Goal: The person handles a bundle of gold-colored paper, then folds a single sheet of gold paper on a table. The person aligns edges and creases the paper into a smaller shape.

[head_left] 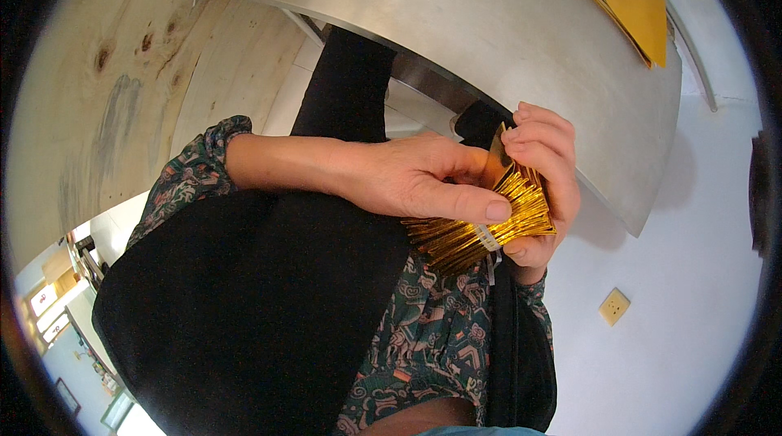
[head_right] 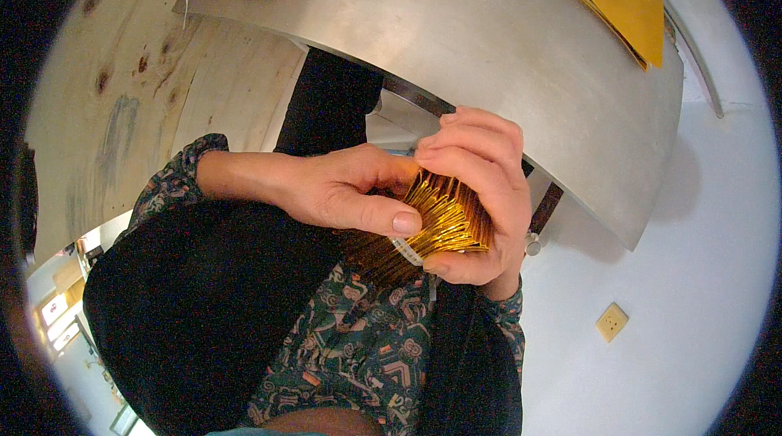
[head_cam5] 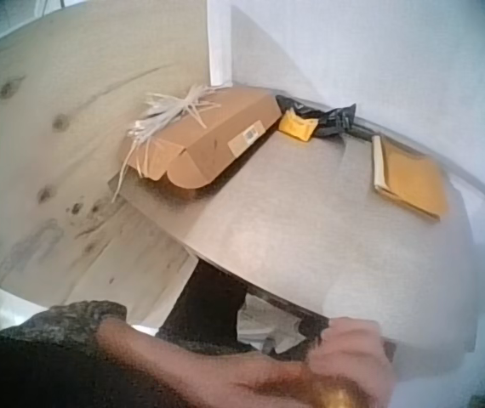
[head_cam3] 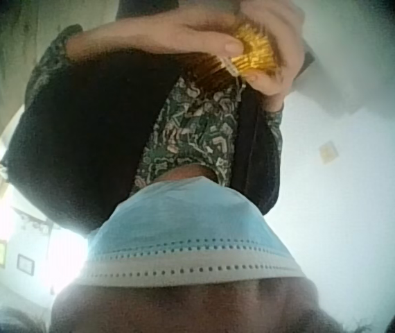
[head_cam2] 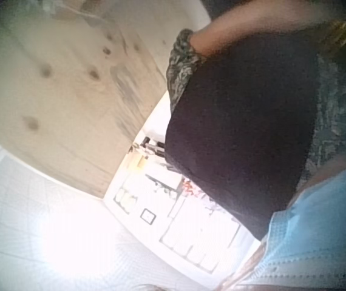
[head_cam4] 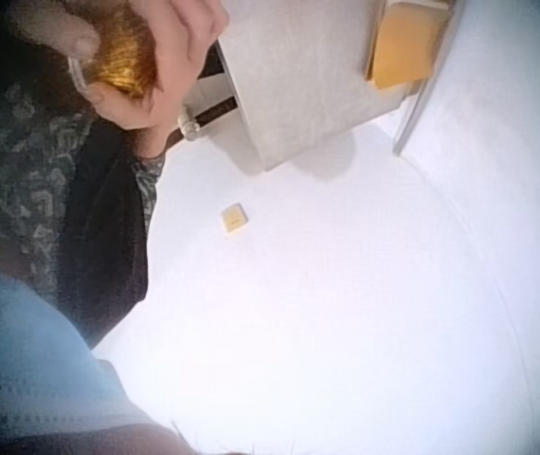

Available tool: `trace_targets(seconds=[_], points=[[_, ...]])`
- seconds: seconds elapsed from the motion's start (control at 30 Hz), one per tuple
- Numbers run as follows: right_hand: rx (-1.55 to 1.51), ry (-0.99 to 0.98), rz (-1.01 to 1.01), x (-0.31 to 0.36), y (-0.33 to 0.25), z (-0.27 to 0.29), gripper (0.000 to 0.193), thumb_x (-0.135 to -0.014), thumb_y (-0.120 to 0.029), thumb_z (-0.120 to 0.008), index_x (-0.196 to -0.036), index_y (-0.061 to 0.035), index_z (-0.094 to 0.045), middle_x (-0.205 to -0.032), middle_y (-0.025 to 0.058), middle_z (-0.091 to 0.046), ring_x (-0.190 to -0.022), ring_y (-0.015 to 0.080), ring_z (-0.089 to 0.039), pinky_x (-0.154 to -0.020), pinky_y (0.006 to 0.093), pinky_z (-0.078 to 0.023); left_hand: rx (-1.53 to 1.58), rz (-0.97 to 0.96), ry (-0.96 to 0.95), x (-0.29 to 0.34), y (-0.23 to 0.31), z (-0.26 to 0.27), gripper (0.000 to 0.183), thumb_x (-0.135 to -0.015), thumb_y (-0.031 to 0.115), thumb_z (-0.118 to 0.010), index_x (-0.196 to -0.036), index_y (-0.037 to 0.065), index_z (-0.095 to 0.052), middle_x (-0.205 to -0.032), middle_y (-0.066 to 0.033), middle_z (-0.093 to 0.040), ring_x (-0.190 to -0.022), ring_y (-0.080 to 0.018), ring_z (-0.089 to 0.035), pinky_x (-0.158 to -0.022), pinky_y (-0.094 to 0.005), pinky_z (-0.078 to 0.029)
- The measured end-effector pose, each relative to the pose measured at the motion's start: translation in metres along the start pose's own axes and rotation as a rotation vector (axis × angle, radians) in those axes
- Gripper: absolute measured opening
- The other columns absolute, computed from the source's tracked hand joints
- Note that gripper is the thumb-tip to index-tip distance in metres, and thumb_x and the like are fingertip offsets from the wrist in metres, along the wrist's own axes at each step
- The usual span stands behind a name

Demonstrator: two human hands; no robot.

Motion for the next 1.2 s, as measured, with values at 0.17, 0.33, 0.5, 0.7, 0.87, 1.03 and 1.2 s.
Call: trace_targets(seconds=[0.17, 0.33, 0.5, 0.7, 0.87, 1.03, 1.2], points=[[-0.048, 0.036, 0.005, 0.0, 0.002, 0.001, 0.073, -0.072, -0.064, -0.079, -0.113, -0.0047, -0.07, -0.113, 0.014, -0.069, -0.115, 0.0363, -0.058, -0.105, 0.0527, -0.045, 0.042, -0.067, 0.021, -0.003, -0.003, -0.001, 0.053, -0.105, 0.037, -0.062, -0.139, -0.003, -0.055, -0.126, -0.0083, -0.065, -0.119, -0.0149, -0.058, -0.105, -0.0337, -0.047], [-0.066, 0.026, 0.059, -0.002, 0.001, 0.0, 0.072, -0.069, -0.061, -0.085, -0.113, -0.0057, -0.07, -0.112, 0.0124, -0.069, -0.112, 0.0355, -0.06, -0.104, 0.0553, -0.045, -0.004, -0.195, 0.095, -0.006, -0.001, -0.003, 0.06, -0.101, 0.061, -0.058, -0.11, 0.002, -0.063, -0.091, -0.0051, -0.061, -0.082, -0.0142, -0.056, -0.069, -0.0286, -0.046], [-0.065, 0.001, 0.069, -0.002, 0.0, -0.001, 0.076, -0.068, -0.064, -0.085, -0.114, -0.005, -0.07, -0.114, 0.0121, -0.069, -0.113, 0.0351, -0.06, -0.105, 0.0568, -0.044, 0.045, -0.198, 0.099, -0.006, -0.002, -0.003, 0.055, -0.101, 0.056, -0.062, -0.112, 0.002, -0.062, -0.096, -0.0037, -0.06, -0.091, -0.0129, -0.056, -0.077, -0.0282, -0.047], [0.062, -0.023, -0.07, -0.007, 0.009, 0.007, 0.095, -0.07, -0.076, -0.077, -0.127, -0.0011, -0.068, -0.124, 0.0145, -0.068, -0.121, 0.0355, -0.058, -0.108, 0.0503, -0.042, 0.077, -0.279, 0.03, -0.008, 0.015, 0.001, 0.048, -0.098, 0.034, -0.075, -0.128, 0.001, -0.056, -0.108, -0.0041, -0.066, -0.102, -0.0121, -0.061, -0.09, -0.0284, -0.051], [-0.002, 0.217, -0.111, -0.006, 0.012, 0.021, 0.081, -0.083, -0.066, -0.074, -0.128, 0.0006, -0.066, -0.126, 0.0148, -0.068, -0.126, 0.0338, -0.055, -0.109, 0.0464, -0.041, 0.273, -0.25, 0.13, -0.008, 0.023, 0.015, 0.048, -0.099, 0.023, -0.074, -0.135, 0.0, -0.054, -0.119, -0.0081, -0.07, -0.112, -0.0147, -0.066, -0.099, -0.0318, -0.053], [0.103, 0.272, -0.075, -0.009, 0.006, 0.03, 0.052, -0.093, -0.042, -0.076, -0.121, 0.0002, -0.067, -0.125, 0.0141, -0.068, -0.122, 0.0319, -0.056, -0.106, 0.044, -0.043, 0.317, -0.331, 0.18, -0.009, 0.028, 0.023, 0.05, -0.1, 0.027, -0.071, -0.138, 0.0, -0.052, -0.117, -0.0094, -0.071, -0.11, -0.0156, -0.068, -0.098, -0.0322, -0.054], [0.116, 0.274, -0.096, -0.025, 0.001, 0.031, 0.049, -0.091, -0.037, -0.078, -0.122, -0.0004, -0.068, -0.125, 0.0135, -0.069, -0.12, 0.0304, -0.056, -0.105, 0.0418, -0.043, 0.22, -0.393, 0.3, -0.006, 0.033, 0.031, 0.048, -0.099, 0.022, -0.073, -0.137, 0.0, -0.053, -0.117, -0.0075, -0.071, -0.11, -0.0142, -0.066, -0.097, -0.0315, -0.053]])
Point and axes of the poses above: each hand's wrist, its own x-axis away from the middle knuckle, its own z-axis out of the back of the hand, y = z × x, the point moved 6 cm from there along -x, towards the middle knuckle
